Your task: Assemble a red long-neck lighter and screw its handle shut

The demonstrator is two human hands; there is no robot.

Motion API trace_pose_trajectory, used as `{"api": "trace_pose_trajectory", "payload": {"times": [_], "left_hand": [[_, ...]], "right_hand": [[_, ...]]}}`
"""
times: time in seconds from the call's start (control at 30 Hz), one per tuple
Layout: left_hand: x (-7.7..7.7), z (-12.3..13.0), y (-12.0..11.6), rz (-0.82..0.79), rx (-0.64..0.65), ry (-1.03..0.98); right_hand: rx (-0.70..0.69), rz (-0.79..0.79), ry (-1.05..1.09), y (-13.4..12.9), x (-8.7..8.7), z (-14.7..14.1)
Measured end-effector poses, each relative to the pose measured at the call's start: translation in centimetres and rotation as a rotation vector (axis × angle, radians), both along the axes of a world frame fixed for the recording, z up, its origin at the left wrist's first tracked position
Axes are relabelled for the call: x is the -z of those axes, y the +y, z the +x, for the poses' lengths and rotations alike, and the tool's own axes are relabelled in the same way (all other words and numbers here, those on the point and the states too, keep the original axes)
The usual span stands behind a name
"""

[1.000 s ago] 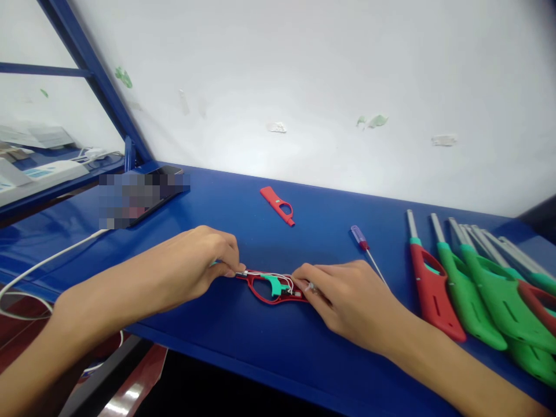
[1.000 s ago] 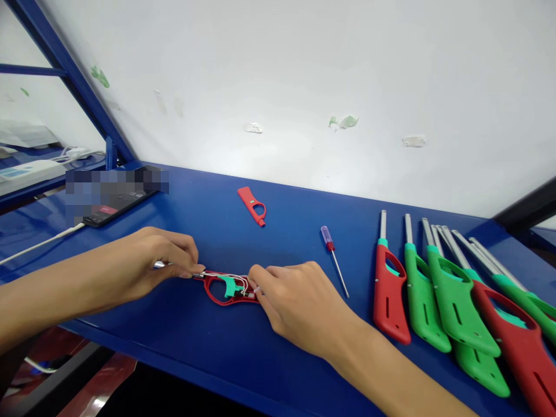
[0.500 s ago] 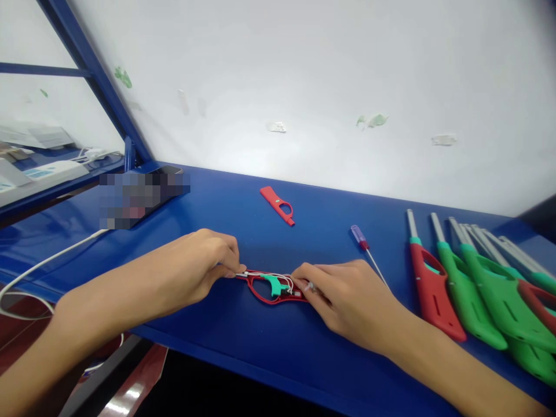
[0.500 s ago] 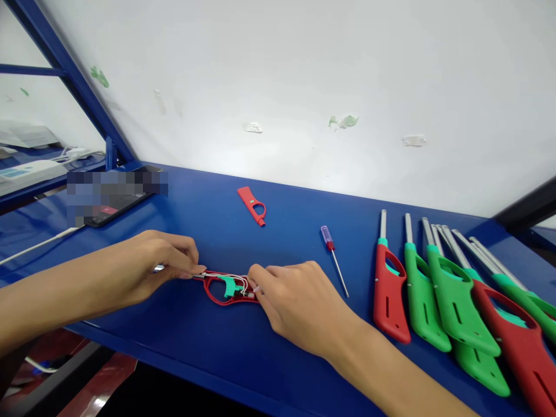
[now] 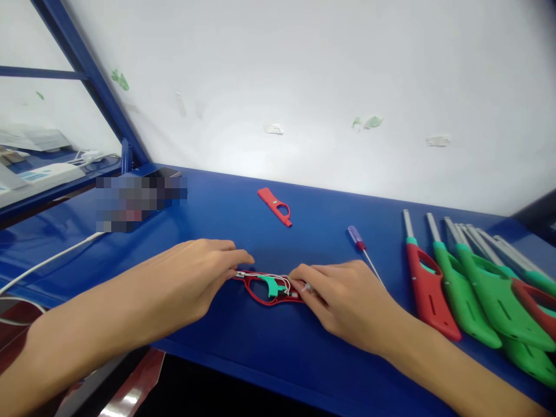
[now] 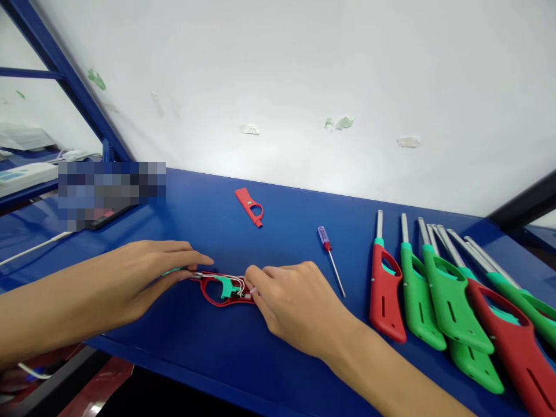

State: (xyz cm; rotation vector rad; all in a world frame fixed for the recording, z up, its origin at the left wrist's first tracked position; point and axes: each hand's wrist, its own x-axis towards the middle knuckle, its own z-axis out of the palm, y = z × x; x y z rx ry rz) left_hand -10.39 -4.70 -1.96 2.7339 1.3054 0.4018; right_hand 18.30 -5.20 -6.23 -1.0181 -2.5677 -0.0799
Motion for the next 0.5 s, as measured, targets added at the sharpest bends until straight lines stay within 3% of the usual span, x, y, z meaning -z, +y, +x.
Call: {"api": "trace_pose_trajectory", "payload": {"times": [0.1,0.27,0.5], "left_hand": [[-0.3,1.7,-0.4,-0.008,0.050,0.035],[0.7,4.9,0.3,-0.088,0.070,-0.211],[1.8,5.4,0.9,-0.226,0.060,-0.335]], "right_hand": [[0.004,0.017,-0.006,0.0,0.0,0.0],[0.012,0.048,0.061,0.0,0.1,0.0],[0.033,0.046,0.121,0.1,0.3,0.1]]}}
